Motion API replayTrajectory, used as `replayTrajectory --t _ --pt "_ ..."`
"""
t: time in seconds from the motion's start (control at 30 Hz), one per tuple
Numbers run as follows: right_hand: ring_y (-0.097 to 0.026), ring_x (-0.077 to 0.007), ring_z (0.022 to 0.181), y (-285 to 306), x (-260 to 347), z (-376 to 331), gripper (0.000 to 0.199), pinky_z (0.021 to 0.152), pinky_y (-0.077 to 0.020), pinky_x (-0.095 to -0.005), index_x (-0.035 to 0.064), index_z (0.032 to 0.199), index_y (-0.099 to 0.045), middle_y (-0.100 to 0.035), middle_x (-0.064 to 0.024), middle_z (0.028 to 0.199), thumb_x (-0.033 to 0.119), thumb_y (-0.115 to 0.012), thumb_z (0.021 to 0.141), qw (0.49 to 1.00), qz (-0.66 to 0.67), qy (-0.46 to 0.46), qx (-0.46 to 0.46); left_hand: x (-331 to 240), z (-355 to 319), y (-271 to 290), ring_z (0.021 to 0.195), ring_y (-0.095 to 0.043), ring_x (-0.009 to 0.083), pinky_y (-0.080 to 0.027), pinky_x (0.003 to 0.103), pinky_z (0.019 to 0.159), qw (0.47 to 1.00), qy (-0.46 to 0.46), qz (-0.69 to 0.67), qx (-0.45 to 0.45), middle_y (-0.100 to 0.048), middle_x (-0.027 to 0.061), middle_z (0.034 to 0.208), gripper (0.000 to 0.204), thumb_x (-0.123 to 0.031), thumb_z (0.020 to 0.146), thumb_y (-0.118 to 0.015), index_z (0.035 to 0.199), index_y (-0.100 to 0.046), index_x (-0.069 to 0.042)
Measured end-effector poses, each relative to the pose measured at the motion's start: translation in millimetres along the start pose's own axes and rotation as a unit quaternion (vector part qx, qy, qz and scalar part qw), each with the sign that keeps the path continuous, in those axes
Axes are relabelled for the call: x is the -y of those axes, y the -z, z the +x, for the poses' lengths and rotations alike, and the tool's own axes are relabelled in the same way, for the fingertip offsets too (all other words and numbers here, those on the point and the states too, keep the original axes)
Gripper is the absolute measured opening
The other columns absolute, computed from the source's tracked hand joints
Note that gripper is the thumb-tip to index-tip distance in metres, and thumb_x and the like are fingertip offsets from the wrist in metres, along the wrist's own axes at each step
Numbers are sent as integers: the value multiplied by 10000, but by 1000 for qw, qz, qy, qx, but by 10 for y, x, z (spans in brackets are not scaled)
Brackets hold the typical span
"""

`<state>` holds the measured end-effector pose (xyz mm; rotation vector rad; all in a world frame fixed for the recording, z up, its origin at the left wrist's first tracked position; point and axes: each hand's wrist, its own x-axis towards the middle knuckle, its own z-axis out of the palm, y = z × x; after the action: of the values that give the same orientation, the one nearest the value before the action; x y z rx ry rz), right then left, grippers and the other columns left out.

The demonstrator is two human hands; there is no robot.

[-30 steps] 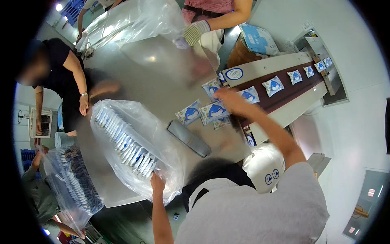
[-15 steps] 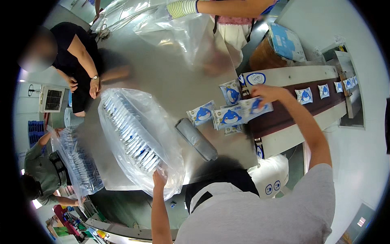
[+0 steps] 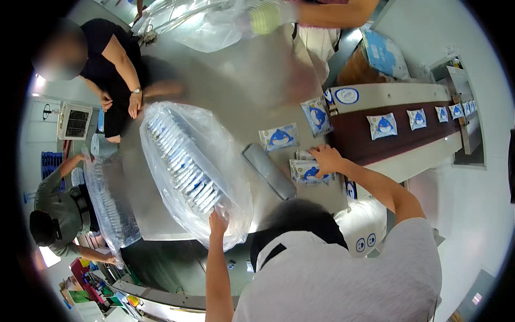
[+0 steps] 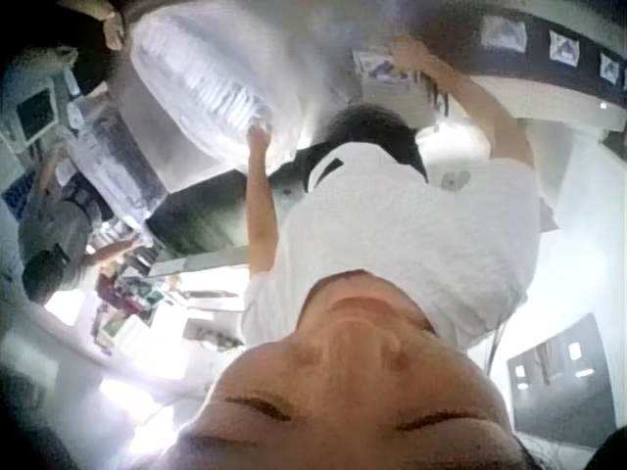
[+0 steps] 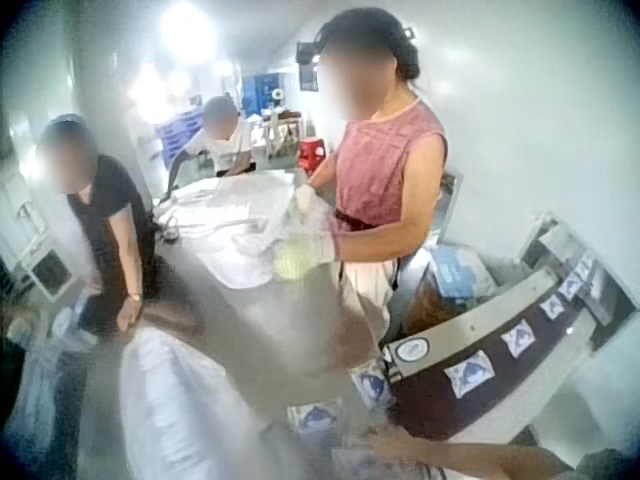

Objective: The person picks up blue and white pouches from a table and places them into a large clear plastic bag.

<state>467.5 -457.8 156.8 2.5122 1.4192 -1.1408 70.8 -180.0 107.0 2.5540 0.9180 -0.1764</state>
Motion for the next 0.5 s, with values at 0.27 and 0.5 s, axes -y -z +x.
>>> replayTrajectory --t 0.27,0.5 --pt "-465 -314 1081 -573 430 -414 924 912 -377 -423 -16 1198 -441 -517 -174 1111 335 -855 449 975 -109 -49 -187 46 24 37 793 -591 444 -471 510 700 999 4 -19 47 -604 267 905 414 -185 802 -573 1141 -462 26" --pt "-459 -317 1089 -916 515 -663 894 936 -356 -421 -41 1154 -471 -520 -173 1108 412 -835 475 907 239 -243 -248 151 -29 27 825 -588 450 -468 500 735 998 -9 -14 55 -601 300 907 561 -194 809 -577 1234 -359 101"
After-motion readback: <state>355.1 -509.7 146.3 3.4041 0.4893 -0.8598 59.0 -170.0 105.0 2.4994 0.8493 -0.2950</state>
